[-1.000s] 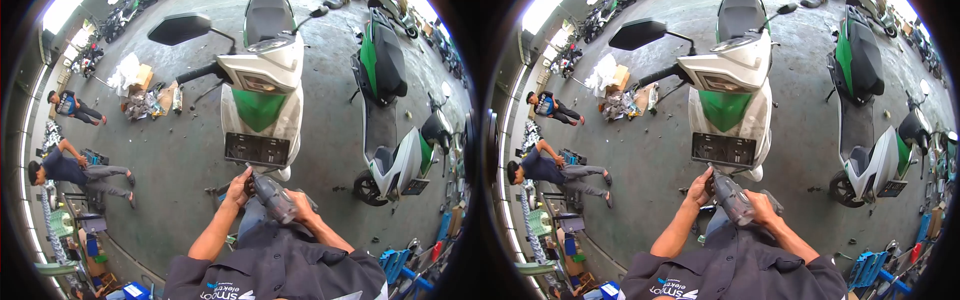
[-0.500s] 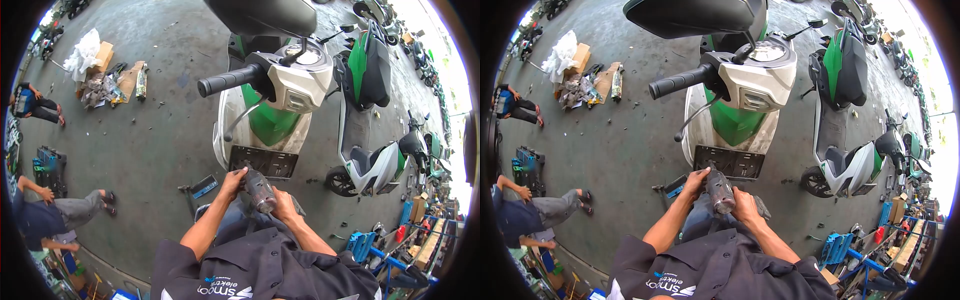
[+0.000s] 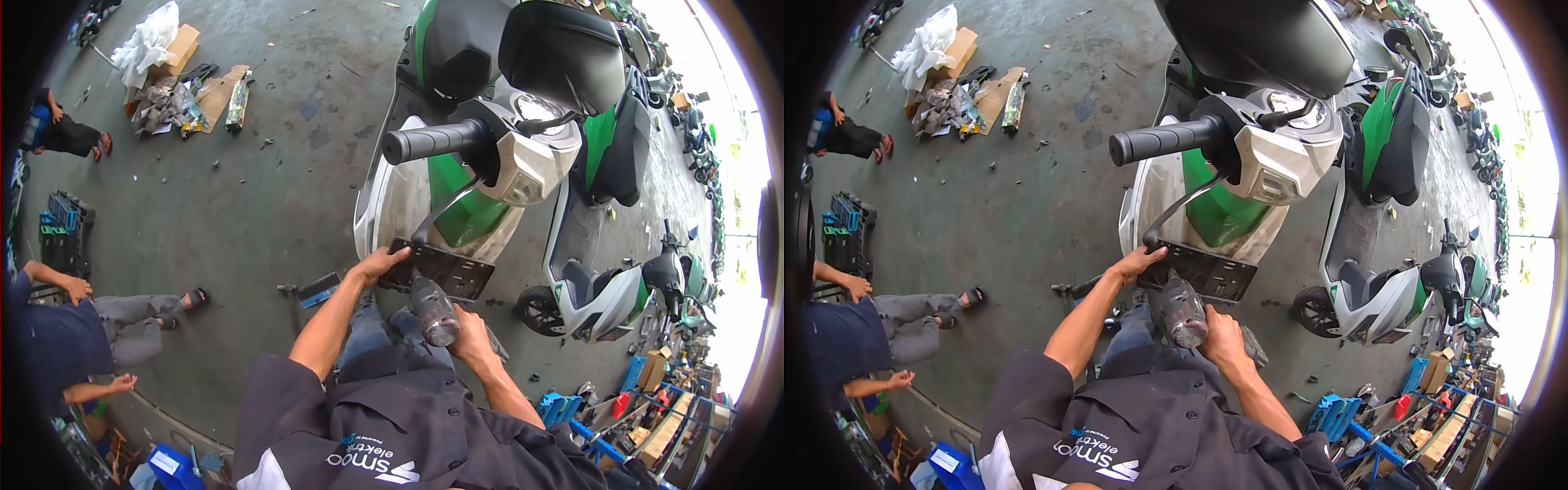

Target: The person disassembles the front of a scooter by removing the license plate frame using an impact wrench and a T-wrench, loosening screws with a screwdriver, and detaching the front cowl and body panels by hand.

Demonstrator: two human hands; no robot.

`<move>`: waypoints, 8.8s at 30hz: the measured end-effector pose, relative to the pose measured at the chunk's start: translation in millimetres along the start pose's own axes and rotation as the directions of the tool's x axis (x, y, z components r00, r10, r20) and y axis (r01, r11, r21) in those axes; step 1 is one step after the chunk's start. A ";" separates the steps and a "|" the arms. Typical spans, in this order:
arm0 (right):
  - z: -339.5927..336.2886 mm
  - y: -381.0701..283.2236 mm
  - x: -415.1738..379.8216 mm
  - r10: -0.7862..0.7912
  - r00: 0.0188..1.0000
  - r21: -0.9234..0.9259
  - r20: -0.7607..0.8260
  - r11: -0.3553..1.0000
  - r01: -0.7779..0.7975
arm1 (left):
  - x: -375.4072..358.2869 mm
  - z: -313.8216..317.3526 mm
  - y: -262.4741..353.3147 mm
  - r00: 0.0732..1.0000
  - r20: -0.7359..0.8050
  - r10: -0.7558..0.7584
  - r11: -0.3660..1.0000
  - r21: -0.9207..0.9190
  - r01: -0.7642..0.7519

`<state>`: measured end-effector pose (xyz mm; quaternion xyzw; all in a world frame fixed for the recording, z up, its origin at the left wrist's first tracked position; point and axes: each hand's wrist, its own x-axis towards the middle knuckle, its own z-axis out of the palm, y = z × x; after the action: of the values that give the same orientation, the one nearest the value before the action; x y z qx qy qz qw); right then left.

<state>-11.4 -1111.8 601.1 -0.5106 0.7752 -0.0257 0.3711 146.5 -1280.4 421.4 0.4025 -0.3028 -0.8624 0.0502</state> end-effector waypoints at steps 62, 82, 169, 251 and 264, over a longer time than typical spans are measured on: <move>126.4 108.4 -9.3 -0.323 0.837 0.196 -0.442 0.876 0.441 | -36.0 8.8 -25.6 0.744 -0.507 0.435 0.900 0.246 -0.359; 120.9 178.2 -37.4 -0.064 0.997 0.964 -0.053 -0.262 0.035 | -21.2 73.0 -44.0 0.709 -0.024 0.705 0.078 0.996 -0.044; 89.6 174.3 -67.3 0.321 0.947 0.990 -0.018 0.140 -0.028 | -12.3 99.6 -108.0 0.945 0.084 0.315 0.126 0.983 -0.130; 278.3 839.4 242.2 0.624 0.771 0.377 0.127 0.689 -0.619 | 594.4 116.4 -89.7 0.763 -0.575 0.295 -0.121 0.770 0.626; 218.9 778.8 217.7 0.602 0.798 0.496 -0.014 0.697 -0.517 | 596.6 124.1 -42.8 -0.048 -0.760 0.649 0.726 0.637 -0.259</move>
<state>-525.7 -842.3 -3.0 -0.1398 0.8931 -0.1423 0.4033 -337.1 -1383.0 62.5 0.7288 -0.4383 -0.2595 0.4576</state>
